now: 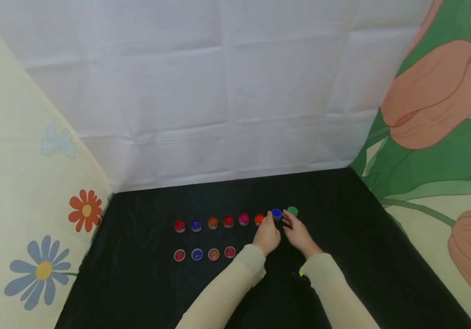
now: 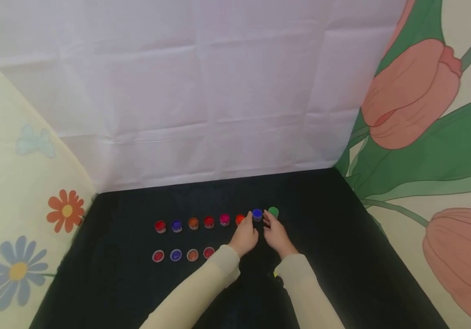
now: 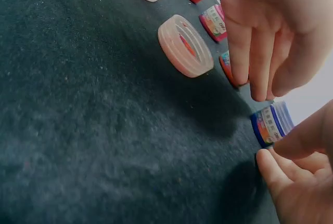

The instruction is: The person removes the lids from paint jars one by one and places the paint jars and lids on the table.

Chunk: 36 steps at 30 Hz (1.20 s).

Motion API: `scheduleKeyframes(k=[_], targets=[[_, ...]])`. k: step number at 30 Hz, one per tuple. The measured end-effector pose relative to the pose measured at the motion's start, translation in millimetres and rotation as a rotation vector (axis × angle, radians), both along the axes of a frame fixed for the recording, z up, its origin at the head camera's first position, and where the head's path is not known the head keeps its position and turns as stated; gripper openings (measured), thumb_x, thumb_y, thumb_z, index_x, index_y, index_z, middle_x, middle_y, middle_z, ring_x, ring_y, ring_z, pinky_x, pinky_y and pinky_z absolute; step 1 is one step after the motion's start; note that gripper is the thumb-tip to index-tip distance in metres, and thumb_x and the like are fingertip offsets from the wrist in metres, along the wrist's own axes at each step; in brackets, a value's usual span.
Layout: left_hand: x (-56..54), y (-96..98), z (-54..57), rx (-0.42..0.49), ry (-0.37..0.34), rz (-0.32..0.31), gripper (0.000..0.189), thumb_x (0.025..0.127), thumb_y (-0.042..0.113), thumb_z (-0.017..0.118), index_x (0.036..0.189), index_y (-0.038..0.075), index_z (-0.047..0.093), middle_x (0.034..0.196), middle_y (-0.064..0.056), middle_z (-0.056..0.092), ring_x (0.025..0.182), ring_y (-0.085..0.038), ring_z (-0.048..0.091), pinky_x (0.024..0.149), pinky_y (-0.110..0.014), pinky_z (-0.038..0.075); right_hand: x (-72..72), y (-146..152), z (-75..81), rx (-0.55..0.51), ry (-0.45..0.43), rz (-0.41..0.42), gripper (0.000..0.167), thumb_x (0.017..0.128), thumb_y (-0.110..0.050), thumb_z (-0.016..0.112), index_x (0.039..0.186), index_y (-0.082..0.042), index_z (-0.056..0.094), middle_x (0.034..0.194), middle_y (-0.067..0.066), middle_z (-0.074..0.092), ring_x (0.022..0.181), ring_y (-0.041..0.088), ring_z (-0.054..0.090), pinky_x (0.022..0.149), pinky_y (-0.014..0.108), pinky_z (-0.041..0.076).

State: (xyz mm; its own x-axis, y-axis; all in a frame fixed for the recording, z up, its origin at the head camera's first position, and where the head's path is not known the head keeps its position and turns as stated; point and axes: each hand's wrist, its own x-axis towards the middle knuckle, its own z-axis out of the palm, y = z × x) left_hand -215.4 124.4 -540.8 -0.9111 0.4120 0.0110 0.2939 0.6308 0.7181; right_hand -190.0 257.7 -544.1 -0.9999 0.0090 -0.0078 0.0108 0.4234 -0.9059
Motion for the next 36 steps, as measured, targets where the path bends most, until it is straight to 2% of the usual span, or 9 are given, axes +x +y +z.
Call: scheduleKeyframes(k=[5,10,13,16,21,26,29,33,36], targets=[[-3.7,-0.3,-4.0,0.014,-0.030,-0.005,0.062,0.094,-0.002,0.054,0.151,-0.012,0.032,0.142,-0.028,0.053,0.129,-0.034,0.055,0.107,-0.043,0.045,-3.5,-4,-2.2,0.029,-0.012,-0.030,0.060,0.092,0.018,0.043,0.150,0.017,0.027,0.150,0.039,0.034,0.136,0.052,0.040,0.108,0.054,0.041],[-3.8,-4.3,-4.1,0.003,-0.052,-0.019,0.059,0.097,0.002,0.056,0.151,-0.009,0.036,0.144,-0.026,0.052,0.131,-0.033,0.054,0.107,-0.043,0.045,0.0,-2,-6.6,0.025,-0.008,-0.072,0.057,0.092,0.015,0.048,0.147,0.016,0.034,0.146,0.039,0.041,0.132,0.051,0.047,0.106,0.053,0.044],[-2.9,-7.4,-5.9,-0.036,-0.025,-0.022,0.053,0.098,0.005,0.058,0.148,-0.006,0.044,0.140,-0.022,0.057,0.127,-0.031,0.057,0.104,-0.041,0.048,5.0,1,-9.9,0.027,0.009,-0.090,0.053,0.093,0.014,0.053,0.144,0.015,0.040,0.139,0.038,0.050,0.125,0.049,0.053,0.103,0.050,0.047],[-1.3,-11.2,-7.4,-0.079,0.035,-0.029,0.045,0.098,0.007,0.061,0.141,-0.002,0.054,0.129,-0.018,0.064,0.118,-0.027,0.063,0.098,-0.038,0.052,9.6,3,-11.9,0.028,0.038,-0.099,0.048,0.093,0.013,0.057,0.140,0.014,0.046,0.131,0.036,0.056,0.119,0.046,0.059,0.099,0.047,0.051],[-0.7,-18.0,-8.2,-0.075,0.131,-0.045,0.027,0.097,0.007,0.065,0.124,0.000,0.064,0.107,-0.011,0.068,0.099,-0.021,0.067,0.085,-0.032,0.055,15.6,3,-15.2,-0.001,0.097,-0.114,0.042,0.092,0.013,0.062,0.133,0.014,0.053,0.122,0.033,0.062,0.112,0.044,0.063,0.093,0.036,0.055],[-2.7,-20.1,-8.2,-0.045,0.107,-0.040,0.020,0.096,0.006,0.069,0.115,0.003,0.066,0.100,-0.007,0.069,0.091,-0.018,0.067,0.081,-0.030,0.056,20.0,5,-23.8,-0.028,0.154,-0.117,0.038,0.091,0.011,0.067,0.128,0.011,0.057,0.119,0.029,0.065,0.109,0.039,0.064,0.088,0.022,0.054],[-3.1,-19.6,-7.4,-0.060,0.095,-0.042,0.020,0.096,0.007,0.070,0.115,0.003,0.066,0.099,-0.007,0.069,0.090,-0.018,0.067,0.081,-0.031,0.055,21.5,5,-28.7,-0.036,0.185,-0.133,0.034,0.091,0.008,0.070,0.123,0.009,0.060,0.116,0.026,0.066,0.105,0.032,0.066,0.086,0.019,0.053],[-1.2,-18.7,-6.7,-0.110,0.121,-0.029,0.018,0.096,0.009,0.070,0.113,0.004,0.067,0.097,-0.007,0.068,0.090,-0.020,0.067,0.080,-0.032,0.055,21.3,4,-31.6,-0.046,0.194,-0.160,0.030,0.093,-0.002,0.073,0.119,0.005,0.062,0.114,0.023,0.067,0.099,0.016,0.067,0.085,0.018,0.053],[0.8,-18.7,-6.4,-0.142,0.155,-0.008,0.017,0.095,0.011,0.071,0.112,0.006,0.067,0.096,-0.006,0.068,0.088,-0.020,0.067,0.079,-0.033,0.055,20.1,2,-31.7,-0.048,0.185,-0.175,0.029,0.093,-0.007,0.074,0.118,0.002,0.064,0.115,0.020,0.068,0.098,0.010,0.066,0.085,0.018,0.053]])
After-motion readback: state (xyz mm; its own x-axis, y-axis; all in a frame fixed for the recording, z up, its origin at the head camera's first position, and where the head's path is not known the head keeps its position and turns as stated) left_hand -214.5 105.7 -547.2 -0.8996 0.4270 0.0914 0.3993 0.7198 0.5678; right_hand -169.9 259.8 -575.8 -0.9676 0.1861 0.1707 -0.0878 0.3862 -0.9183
